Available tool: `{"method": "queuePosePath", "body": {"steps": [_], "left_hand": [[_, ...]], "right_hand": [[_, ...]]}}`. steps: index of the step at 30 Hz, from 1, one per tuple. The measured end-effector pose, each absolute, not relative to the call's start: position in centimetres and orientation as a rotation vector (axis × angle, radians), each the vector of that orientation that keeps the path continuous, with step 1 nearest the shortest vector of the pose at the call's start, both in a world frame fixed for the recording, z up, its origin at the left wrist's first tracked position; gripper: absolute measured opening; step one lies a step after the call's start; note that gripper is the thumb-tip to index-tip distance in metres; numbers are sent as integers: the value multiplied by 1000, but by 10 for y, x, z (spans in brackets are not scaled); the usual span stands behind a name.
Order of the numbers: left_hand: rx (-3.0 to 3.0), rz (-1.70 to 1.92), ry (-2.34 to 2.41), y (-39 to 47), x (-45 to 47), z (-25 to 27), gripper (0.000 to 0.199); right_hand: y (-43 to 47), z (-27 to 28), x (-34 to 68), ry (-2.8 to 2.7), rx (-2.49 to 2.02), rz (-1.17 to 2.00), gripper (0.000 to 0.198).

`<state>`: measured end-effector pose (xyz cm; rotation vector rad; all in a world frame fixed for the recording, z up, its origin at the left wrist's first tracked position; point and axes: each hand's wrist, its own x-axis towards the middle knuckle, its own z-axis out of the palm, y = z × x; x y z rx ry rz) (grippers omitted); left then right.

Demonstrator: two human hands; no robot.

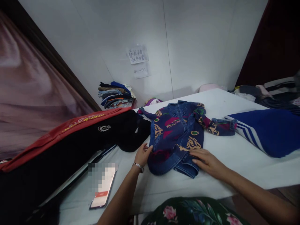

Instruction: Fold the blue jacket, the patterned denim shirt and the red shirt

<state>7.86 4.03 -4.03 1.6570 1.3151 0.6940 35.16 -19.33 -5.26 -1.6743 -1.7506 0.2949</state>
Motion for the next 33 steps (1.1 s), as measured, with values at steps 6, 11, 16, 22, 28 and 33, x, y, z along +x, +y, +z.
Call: {"method": "queuePosePath", "body": {"steps": [6, 11, 16, 22, 28, 33], "left_hand": [[1518, 659, 1375, 19, 68, -53, 68], [1458, 644, 1215, 13, 78, -53, 62], [1397, 810, 1169, 19, 79, -31, 50], [1241, 824, 1125, 20, 56, -10, 56], [1154, 611, 1202, 13, 33, -43, 67], [1296, 582, 1230, 9, 28, -47, 56]], "right_hand": [[-206, -50, 311, -1943, -1750, 202, 62], [-196, -61, 307, -1928, -1830, 106, 44], [-206, -53, 325, -1653, -1775, 188, 28], [-265, -24, 364, -910, -1813, 224, 21], [-311, -43, 391, -404, -1931, 257, 9], [-323, -47, 400, -406, -1896, 557, 37]]}}
